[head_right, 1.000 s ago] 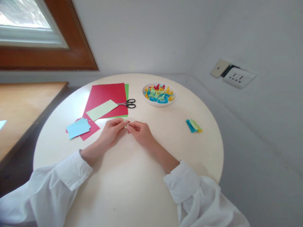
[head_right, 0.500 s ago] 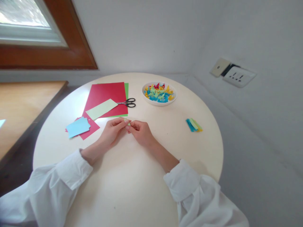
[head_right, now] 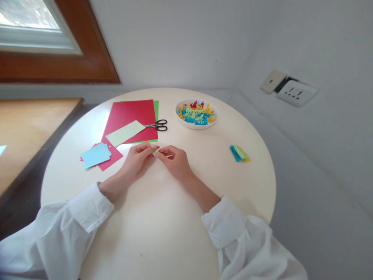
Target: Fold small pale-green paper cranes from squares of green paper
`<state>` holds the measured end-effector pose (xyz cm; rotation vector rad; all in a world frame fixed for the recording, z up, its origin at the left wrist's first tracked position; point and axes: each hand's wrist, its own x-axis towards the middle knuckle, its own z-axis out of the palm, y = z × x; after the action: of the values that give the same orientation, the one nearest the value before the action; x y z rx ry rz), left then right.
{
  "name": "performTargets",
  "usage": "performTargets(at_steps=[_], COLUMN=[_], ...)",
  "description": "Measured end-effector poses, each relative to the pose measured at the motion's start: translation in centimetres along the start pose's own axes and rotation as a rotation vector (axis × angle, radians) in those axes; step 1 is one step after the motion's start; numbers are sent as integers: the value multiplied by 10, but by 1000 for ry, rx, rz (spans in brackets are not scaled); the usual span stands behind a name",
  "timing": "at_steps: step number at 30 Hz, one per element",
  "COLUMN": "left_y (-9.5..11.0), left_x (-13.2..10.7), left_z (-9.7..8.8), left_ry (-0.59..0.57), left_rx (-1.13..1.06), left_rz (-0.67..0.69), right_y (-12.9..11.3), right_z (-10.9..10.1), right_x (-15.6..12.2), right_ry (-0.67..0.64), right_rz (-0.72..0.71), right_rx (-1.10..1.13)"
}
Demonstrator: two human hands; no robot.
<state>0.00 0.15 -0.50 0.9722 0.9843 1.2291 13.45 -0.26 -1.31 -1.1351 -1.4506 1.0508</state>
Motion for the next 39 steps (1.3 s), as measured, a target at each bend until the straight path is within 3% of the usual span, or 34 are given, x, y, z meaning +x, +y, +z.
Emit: performTargets(at_steps=[4,16,25,32,39], left_y=[0,1,-1,-2,-2], left_x=[0,0,3,4,3], left_z=[-1,1,-3,-6,-4], left_ry=[23,-24,-141,-75,-39], left_rx=[74,123,107,202,213], left_rz=[23,46,84,137,157], right_y=[-3,-2,4,4,0], right_z=[1,2,-1,-2,-2], right_x=[-2,-4,-1,-1,-2], right_ry=[83,95,114,130,150], right_rz=[-62,-247,-199,-182,-261], right_rx=[-12,-189,-30,-37,-116])
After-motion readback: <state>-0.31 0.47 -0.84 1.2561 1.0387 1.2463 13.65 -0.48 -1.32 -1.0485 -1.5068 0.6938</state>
